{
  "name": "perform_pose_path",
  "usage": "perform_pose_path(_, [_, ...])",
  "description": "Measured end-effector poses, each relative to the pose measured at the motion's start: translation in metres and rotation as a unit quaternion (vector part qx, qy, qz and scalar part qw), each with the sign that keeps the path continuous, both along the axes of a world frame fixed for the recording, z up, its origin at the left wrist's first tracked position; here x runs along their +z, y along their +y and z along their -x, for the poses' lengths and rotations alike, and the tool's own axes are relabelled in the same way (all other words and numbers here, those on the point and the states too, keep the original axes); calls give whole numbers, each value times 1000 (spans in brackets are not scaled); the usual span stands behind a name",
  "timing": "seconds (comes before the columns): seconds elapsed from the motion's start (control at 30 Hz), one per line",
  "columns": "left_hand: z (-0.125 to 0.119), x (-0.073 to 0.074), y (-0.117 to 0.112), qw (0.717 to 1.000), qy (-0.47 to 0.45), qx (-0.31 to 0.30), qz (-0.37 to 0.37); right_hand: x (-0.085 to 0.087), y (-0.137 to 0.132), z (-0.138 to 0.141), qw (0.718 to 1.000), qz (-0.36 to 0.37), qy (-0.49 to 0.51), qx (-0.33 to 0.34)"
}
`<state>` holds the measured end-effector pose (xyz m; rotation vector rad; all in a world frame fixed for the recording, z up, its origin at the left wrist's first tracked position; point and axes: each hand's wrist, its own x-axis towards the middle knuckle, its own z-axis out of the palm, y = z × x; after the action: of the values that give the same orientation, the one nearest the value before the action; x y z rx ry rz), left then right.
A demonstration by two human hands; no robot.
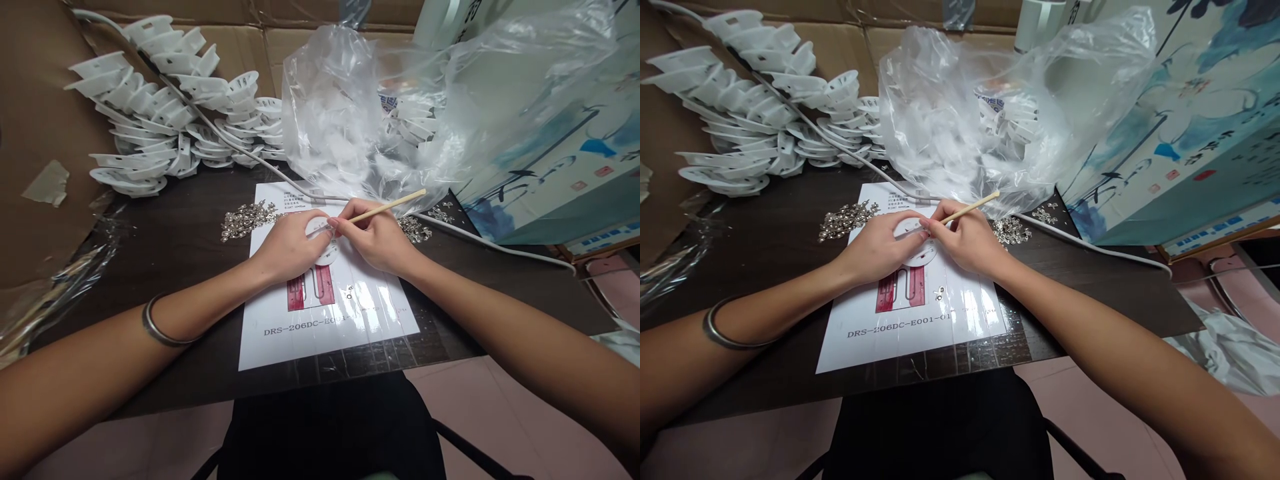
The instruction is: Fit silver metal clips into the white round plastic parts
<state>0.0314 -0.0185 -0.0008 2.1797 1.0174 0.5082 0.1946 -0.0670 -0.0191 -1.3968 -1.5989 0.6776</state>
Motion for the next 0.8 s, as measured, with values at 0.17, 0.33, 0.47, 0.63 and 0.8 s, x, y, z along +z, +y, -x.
perform_pose_path(0.17, [0,-1,1,1000,-10,-3,1,1,1,1,1000,-1,-2,-6])
perform_pose_path(0.33, [0,-1,1,1000,-18,-8,-4,-1,0,1,1000,-7,14,-1])
perform_pose_path(0.47, [1,-3,0,999,-29,-17,-30,-4,-1,0,994,-58,88,11])
perform_pose_path(0.63, [6,-5,-1,995,-87,33,-39,-6,0,-2,984,-99,131,-62])
perform_pose_path(0.8, [3,-5,-5,975,-178,60,-117,-7,0,-4,988,-120,88,-47])
